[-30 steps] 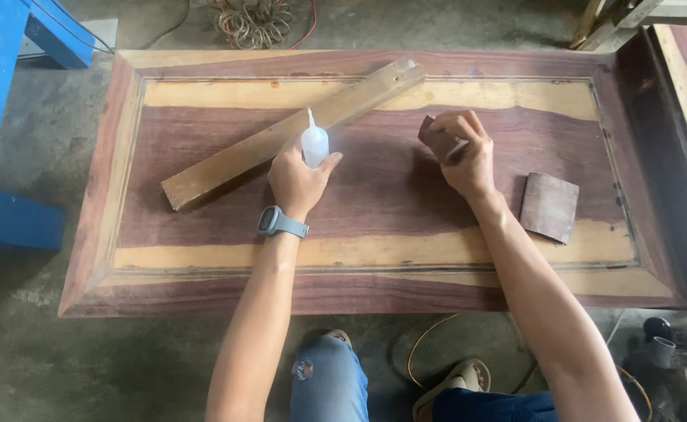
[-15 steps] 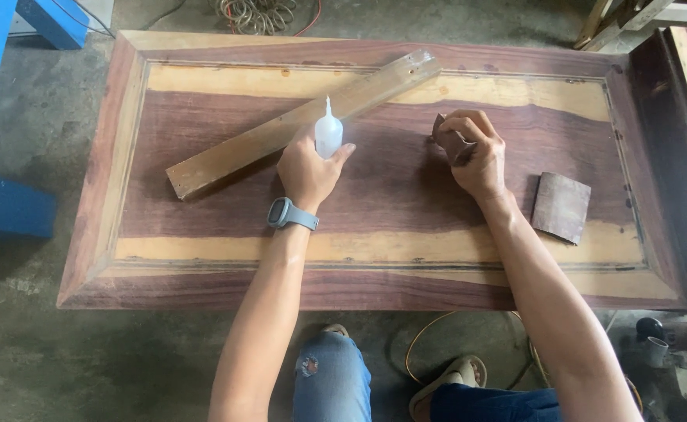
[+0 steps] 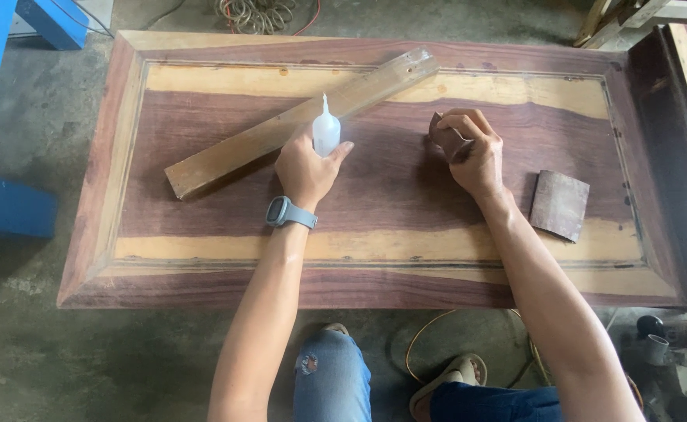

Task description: Sanding a wooden block, blowing away sawdust with a power blower, and applying glue to wood surfaces on a table.

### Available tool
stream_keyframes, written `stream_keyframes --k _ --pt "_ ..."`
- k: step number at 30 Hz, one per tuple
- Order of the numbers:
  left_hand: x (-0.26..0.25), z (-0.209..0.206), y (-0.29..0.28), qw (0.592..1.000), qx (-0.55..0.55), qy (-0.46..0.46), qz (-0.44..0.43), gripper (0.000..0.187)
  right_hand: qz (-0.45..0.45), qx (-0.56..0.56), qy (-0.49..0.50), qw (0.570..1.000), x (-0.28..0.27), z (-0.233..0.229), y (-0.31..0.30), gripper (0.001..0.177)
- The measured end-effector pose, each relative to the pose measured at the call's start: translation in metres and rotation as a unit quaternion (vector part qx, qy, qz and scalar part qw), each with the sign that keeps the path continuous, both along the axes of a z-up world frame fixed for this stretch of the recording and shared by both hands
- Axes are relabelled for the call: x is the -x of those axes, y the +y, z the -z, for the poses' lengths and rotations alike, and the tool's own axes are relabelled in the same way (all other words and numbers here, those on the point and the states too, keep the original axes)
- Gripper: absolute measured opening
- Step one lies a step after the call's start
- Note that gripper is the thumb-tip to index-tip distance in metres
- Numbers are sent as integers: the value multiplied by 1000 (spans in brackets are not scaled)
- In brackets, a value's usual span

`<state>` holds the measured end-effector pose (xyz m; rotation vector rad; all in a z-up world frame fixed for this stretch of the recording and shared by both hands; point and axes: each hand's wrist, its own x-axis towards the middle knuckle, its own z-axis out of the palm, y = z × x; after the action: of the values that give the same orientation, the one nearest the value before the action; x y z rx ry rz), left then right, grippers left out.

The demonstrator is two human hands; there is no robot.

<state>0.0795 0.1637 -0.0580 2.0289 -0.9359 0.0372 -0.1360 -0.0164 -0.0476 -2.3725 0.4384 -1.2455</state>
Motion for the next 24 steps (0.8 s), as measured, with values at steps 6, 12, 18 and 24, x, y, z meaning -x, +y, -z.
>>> stream_keyframes --k 6,12,18,24 --pt "-2 6 -1 1000 -11 2 -4 53 -4 -5 0 1000 0 -2 -1 16" --pt "-5 5 -1 1000 -10 -6 -4 54 28 -15 3 999 19 12 -19 23" --pt "-9 17 -4 999 -3 -38 -17 57 85 -40 123 988 74 -34 -13 28" --pt "-8 13 -7 997 20 -74 -12 56 108 -201 309 923 139 -39 58 34"
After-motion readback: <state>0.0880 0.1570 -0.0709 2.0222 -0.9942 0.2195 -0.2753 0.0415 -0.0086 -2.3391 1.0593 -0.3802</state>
